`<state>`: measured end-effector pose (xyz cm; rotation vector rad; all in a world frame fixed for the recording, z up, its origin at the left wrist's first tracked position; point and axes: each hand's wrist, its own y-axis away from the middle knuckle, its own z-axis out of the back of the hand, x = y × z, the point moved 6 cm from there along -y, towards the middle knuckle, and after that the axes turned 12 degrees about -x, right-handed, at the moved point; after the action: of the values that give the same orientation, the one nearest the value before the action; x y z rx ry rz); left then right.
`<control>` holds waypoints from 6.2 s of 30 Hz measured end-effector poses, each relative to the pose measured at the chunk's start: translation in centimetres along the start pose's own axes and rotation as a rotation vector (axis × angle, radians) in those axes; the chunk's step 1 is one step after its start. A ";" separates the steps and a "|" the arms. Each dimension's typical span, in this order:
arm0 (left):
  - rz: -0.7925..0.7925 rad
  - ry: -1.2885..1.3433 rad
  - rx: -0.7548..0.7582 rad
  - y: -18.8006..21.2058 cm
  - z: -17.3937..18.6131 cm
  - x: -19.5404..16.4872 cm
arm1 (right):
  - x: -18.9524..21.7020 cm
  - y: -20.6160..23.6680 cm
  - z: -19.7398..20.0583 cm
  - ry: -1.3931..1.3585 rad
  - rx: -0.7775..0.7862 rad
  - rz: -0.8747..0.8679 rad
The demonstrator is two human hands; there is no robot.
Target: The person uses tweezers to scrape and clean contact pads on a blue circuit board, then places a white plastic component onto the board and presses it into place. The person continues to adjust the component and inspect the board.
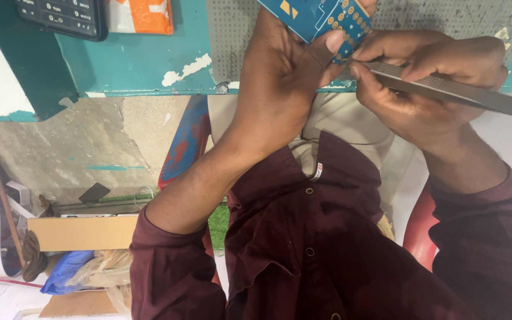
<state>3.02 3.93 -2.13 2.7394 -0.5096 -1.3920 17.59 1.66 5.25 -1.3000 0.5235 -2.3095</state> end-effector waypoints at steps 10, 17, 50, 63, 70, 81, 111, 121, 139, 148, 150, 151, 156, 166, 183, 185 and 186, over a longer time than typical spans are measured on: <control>0.033 -0.006 -0.024 -0.2 -0.2 -0.5 | -0.2 0.6 0.2 0.012 -0.003 -0.021; 0.001 -0.026 0.001 -0.2 -0.2 -0.4 | -0.4 0.8 0.3 0.007 -0.001 -0.026; 0.038 -0.006 -0.016 -0.1 0.0 -0.1 | 0.6 -0.9 -0.6 -0.063 0.011 -0.043; 0.029 0.011 -0.008 -0.1 -0.1 -0.2 | 0.4 -0.5 -0.3 -0.011 -0.002 -0.020; -0.007 -0.002 0.001 0.1 0.0 -0.3 | -0.1 0.1 -0.1 0.014 -0.024 -0.036; 0.082 0.035 -0.041 -0.1 0.1 -0.3 | -0.9 0.3 0.7 -0.026 -0.013 -0.058; 0.096 0.045 -0.041 -0.1 0.0 -0.3 | -0.7 0.4 0.7 0.082 -0.068 -0.047; 0.129 0.090 -0.025 -0.2 -0.1 0.0 | -0.3 0.3 0.5 0.104 -0.078 -0.071; 0.156 0.164 -0.010 0.0 -0.2 0.1 | 0.0 -0.3 0.3 0.114 -0.064 -0.069; 0.105 0.072 -0.013 -0.2 -0.1 -0.1 | 0.1 -0.4 0.2 0.128 -0.063 -0.056; 0.109 0.092 -0.015 -0.2 -0.2 -0.1 | 0.1 -0.4 0.3 0.130 -0.060 -0.065; 0.112 0.095 -0.018 -0.2 -0.2 -0.2 | 0.1 -0.4 0.3 0.133 -0.061 -0.066; 0.132 0.060 -0.042 -0.2 -0.2 -0.2 | -0.1 -0.2 0.3 0.131 -0.070 -0.060; 0.131 0.102 -0.031 -0.4 -0.4 -0.3 | -0.1 -0.3 0.3 0.118 -0.060 -0.068; 0.129 0.088 -0.034 -0.2 -0.1 0.1 | -0.3 -0.1 0.4 0.143 -0.067 -0.109; 0.110 0.088 -0.029 -0.3 -0.2 0.1 | -0.2 -0.2 0.3 0.103 -0.074 -0.074; 0.115 0.080 -0.034 -0.2 -0.2 0.1 | -0.1 -0.2 0.3 0.082 -0.077 -0.057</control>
<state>3.27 4.12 -2.14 2.6791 -0.6226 -1.2482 17.88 1.84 5.43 -1.2749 0.6159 -2.4193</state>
